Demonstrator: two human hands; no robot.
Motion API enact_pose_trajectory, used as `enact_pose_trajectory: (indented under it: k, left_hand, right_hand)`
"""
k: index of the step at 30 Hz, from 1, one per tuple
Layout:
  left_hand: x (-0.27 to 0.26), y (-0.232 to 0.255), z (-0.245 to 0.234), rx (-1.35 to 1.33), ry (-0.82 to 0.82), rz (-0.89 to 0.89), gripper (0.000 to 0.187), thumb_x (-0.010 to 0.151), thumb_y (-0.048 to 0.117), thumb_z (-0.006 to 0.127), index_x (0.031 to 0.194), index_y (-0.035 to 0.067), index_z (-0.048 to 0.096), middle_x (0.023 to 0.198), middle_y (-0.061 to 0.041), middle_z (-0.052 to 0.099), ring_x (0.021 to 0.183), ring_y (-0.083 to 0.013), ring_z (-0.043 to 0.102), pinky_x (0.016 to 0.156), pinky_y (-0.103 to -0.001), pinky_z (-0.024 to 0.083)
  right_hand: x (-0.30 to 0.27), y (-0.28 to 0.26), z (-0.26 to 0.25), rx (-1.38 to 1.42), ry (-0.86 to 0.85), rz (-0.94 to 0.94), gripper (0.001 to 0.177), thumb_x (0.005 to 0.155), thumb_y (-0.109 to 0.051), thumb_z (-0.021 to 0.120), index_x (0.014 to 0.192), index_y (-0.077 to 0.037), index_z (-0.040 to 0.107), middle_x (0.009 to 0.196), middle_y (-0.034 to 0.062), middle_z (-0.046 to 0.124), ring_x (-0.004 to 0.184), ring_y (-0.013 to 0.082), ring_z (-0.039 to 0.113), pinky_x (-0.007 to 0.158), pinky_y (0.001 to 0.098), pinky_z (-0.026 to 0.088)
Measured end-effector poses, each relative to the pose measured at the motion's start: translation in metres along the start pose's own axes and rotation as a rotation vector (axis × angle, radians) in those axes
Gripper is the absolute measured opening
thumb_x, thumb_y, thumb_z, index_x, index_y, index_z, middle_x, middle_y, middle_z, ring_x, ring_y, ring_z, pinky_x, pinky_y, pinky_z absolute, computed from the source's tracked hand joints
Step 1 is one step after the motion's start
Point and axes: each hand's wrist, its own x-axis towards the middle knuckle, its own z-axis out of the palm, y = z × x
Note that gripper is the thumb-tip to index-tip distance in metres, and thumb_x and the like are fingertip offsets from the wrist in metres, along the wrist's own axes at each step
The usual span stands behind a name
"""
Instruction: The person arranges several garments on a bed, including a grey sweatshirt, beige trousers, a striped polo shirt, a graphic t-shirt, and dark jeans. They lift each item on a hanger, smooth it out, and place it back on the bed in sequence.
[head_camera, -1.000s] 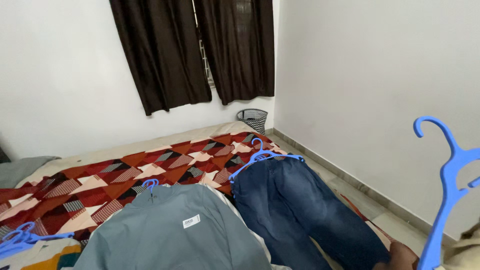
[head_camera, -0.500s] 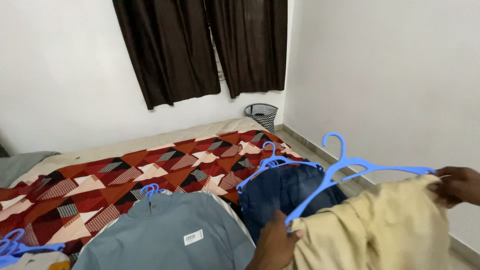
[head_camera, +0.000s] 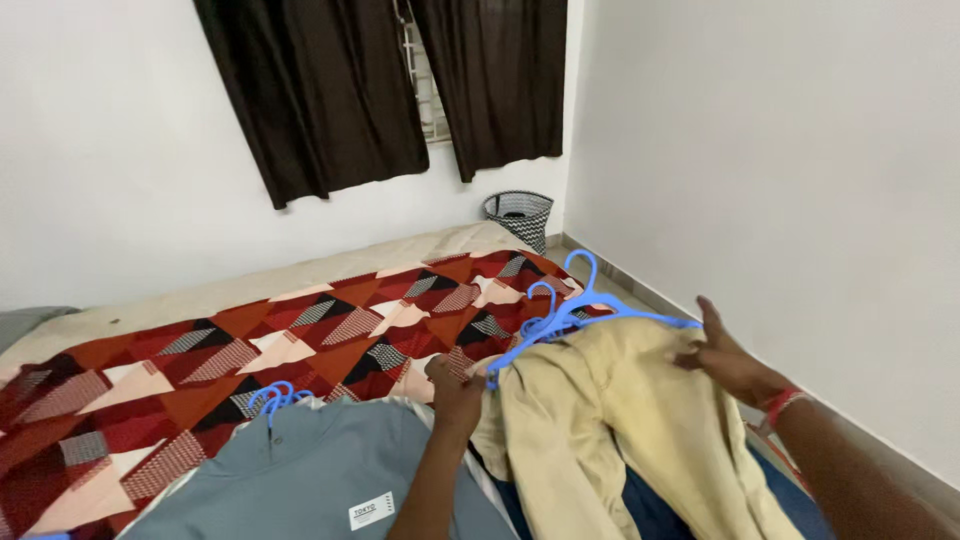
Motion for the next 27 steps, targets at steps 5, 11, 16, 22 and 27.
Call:
enact_pose_trajectory:
  k: [5,11,16,22,27]
  left_hand:
    - [-0.066,0.004,-0.026,0.398,-0.362,-0.255,0.077,0.086,0.038,0.076,0.140,-0.002,0.040,0.137,-0.027,0.054,0.125,-0.0385,0.057,0.103,-0.046,0.048]
    - [-0.097,0.037,-0.043,0.462,-0.448,-0.100,0.099,0.080,0.047,0.080,0.152,0.004,0.027,0.150,-0.024,0.043,0.137,-0.0416,0.045,0.108,-0.047,0.041]
    - [-0.095,0.039,-0.031,0.507,-0.434,-0.324,0.096,0.085,0.056,0.074,0.155,0.008,0.028,0.151,-0.021,0.040,0.139,-0.0412,0.043,0.111,-0.049,0.041]
    - [-0.103,0.020,-0.019,0.738,-0.412,-0.151,0.076,0.088,0.058,0.070,0.136,0.005,0.047,0.129,-0.020,0.048,0.122,-0.0397,0.052,0.104,-0.049,0.045]
    - [-0.106,0.026,0.002,0.556,-0.418,-0.131,0.052,0.095,0.041,0.056,0.129,0.001,0.052,0.118,-0.022,0.062,0.109,-0.0389,0.064,0.094,-0.046,0.051]
  right_hand:
    - [-0.009,0.050,0.057,-0.597,-0.008,0.219,0.086,0.075,-0.036,0.085,0.149,-0.008,0.050,0.145,0.0186,0.063,0.134,0.0326,0.062,0.112,0.0376,0.052]
    - [-0.067,0.057,0.094,-0.488,-0.043,0.150,0.109,0.065,-0.036,0.093,0.155,-0.010,0.035,0.141,0.0180,0.056,0.127,0.0335,0.058,0.108,0.0408,0.047]
    - [-0.130,0.001,0.117,-0.505,0.258,-0.067,0.084,0.070,-0.035,0.086,0.142,-0.011,0.050,0.132,0.0154,0.065,0.124,0.0339,0.061,0.100,0.0481,0.048]
    - [-0.175,-0.049,0.168,-0.157,0.268,0.001,0.068,0.075,-0.045,0.085,0.128,-0.010,0.063,0.122,0.0131,0.071,0.110,0.0253,0.069,0.094,0.0397,0.056]
    - [-0.167,-0.081,0.202,0.111,-0.015,0.261,0.093,0.078,-0.041,0.086,0.155,-0.016,0.041,0.140,0.0125,0.062,0.116,0.0299,0.067,0.097,0.0401,0.056]
